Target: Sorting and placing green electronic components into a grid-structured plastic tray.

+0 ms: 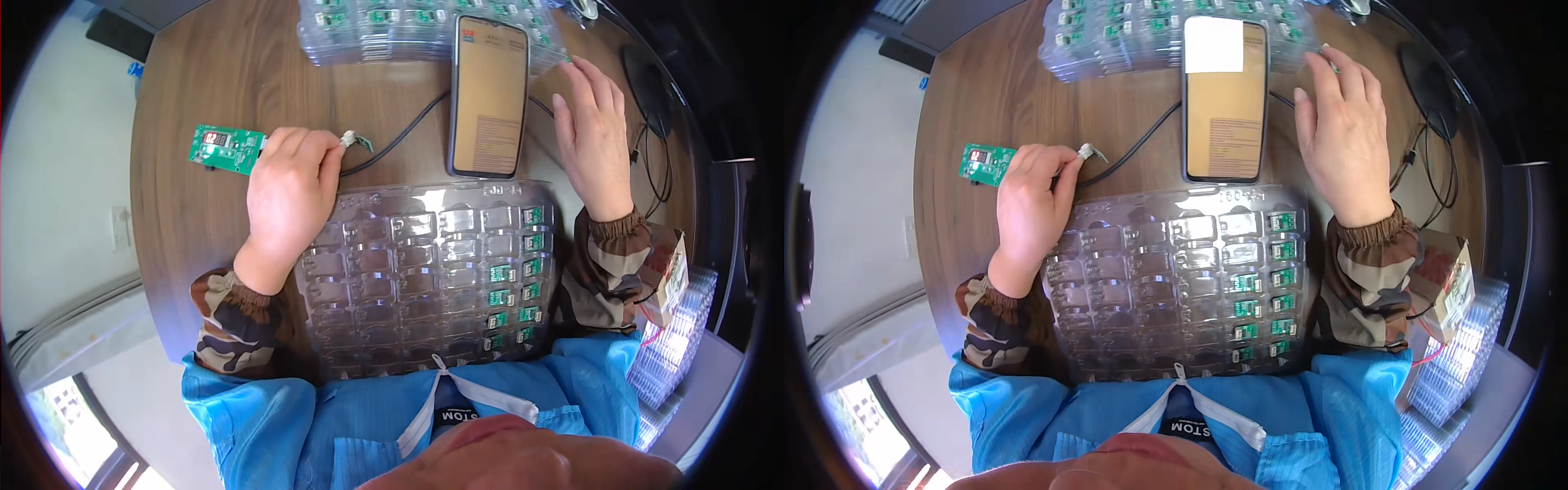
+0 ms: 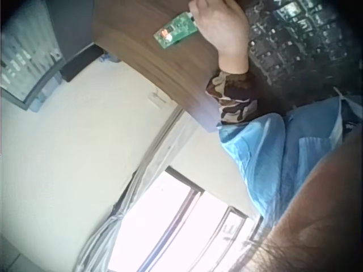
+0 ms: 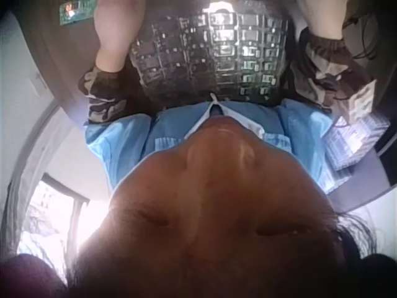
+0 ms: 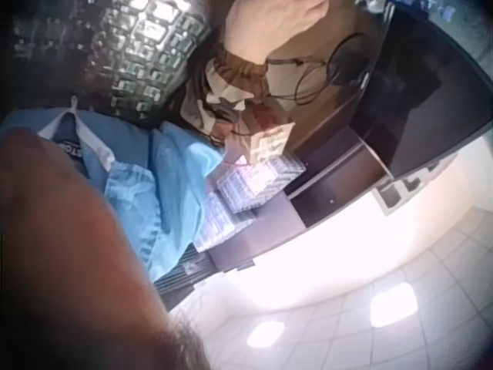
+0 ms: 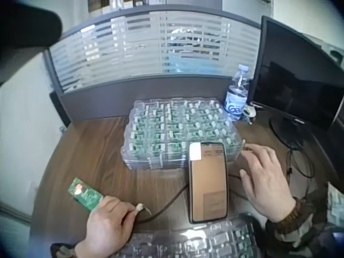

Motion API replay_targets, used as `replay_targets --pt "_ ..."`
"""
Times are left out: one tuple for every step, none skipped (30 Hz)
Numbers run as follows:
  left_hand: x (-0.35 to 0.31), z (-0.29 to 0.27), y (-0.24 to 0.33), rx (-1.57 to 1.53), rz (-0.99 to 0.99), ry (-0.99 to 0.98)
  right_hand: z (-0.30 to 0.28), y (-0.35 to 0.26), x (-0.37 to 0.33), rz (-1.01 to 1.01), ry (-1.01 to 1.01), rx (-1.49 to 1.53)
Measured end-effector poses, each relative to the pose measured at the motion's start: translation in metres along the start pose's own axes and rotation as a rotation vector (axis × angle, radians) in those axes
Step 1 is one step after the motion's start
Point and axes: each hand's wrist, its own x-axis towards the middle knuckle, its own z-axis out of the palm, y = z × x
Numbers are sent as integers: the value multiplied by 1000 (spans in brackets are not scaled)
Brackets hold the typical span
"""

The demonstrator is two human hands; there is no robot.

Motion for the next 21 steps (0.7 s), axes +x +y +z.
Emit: replay_targets --pt "-1 0 0 8 1 4 -4 -2 1 -29 16 40" --pt "-3 0 -1 18 -7 5 -12 -9 5 -32 12 39" --pt "-4 -1 -2 21 -18 1 -30 -17 9 22 60 273" --pt "-5 -1 -3 18 -24 4 -44 -24 8 74 104 509" --pt "-4 -1 -4 8 -11 7 -60 -23 -4 -25 237 462" --pt "5 3 1 -18 21 0 -83 -17 -19 -108 364 393" --pt "6 3 1 -14 14 -1 -95 -19 -26 -111 363 400" --pt "4 4 -1 -8 3 -8 -106 -22 -32 -253 476 400" --pt "3 1 0 2 -4 -7 -120 -25 -38 -398 599 396" --pt "1 0 2 7 -10 -2 -128 -28 -44 -542 722 388" --pt "1 0 0 3 -17 -7 -131 -31 -46 -545 720 391" --pt "2 0 -1 -1 -21 -13 -133 -35 -47 -609 813 396" --pt "2 0 -1 -1 -20 -13 -135 -40 -48 -673 907 398" --pt "1 0 -2 5 -21 -9 -135 -45 -49 -736 1001 407" --pt "1 0 -3 12 -21 -6 -135 -48 -50 -798 1097 414" --pt "0 0 -3 18 -24 -8 -136 -50 -52 -858 1195 420" --pt "0 1 -3 18 -17 -5 -139 -49 -56 -729 1185 230" --pt "0 1 -3 20 -11 -3 -140 -50 -57 -726 1187 227" --pt "1 1 -3 22 -8 -4 -141 -50 -57 -655 1137 146" --pt "1 2 -3 21 -4 1 -141 -50 -57 -583 1082 69" --pt "0 2 -2 20 0 6 -141 -50 -56 -579 1083 71"
